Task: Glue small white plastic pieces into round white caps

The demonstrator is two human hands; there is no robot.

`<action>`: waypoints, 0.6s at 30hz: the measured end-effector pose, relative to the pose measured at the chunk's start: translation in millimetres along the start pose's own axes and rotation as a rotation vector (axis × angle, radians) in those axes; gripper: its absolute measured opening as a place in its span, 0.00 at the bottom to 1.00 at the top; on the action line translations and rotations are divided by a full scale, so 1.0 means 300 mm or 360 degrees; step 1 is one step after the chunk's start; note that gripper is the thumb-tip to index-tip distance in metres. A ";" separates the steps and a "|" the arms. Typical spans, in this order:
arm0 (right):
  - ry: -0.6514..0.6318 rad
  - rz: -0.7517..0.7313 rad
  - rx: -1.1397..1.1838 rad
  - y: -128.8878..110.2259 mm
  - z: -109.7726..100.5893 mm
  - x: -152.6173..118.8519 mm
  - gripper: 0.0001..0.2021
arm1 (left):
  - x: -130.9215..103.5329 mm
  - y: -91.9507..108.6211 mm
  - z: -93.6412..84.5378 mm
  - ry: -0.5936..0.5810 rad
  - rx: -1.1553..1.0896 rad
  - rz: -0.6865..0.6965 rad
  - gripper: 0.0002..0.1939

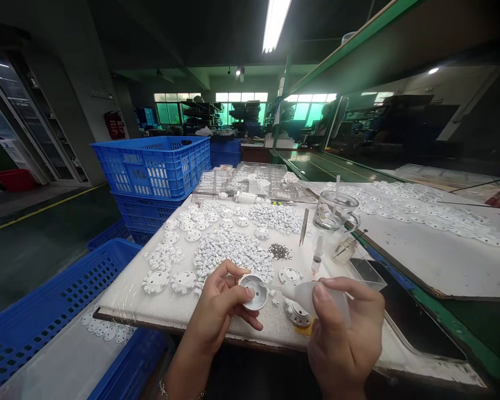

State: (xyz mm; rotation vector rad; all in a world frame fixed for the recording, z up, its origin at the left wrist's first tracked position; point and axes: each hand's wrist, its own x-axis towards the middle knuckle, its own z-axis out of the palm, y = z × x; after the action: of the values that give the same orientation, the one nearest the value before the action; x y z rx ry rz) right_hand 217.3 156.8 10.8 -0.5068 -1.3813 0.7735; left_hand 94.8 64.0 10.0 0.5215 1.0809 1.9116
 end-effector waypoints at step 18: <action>0.0106 -0.0429 -0.0266 -0.019 -0.016 -0.046 0.07 | -0.001 0.004 0.003 0.0012 0.0054 -0.0014 0.14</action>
State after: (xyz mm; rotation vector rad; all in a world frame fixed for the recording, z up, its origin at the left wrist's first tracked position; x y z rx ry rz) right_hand 222.8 143.2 5.0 -0.4594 -1.4236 0.4217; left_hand 95.1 63.9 11.6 0.5275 1.1202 1.8918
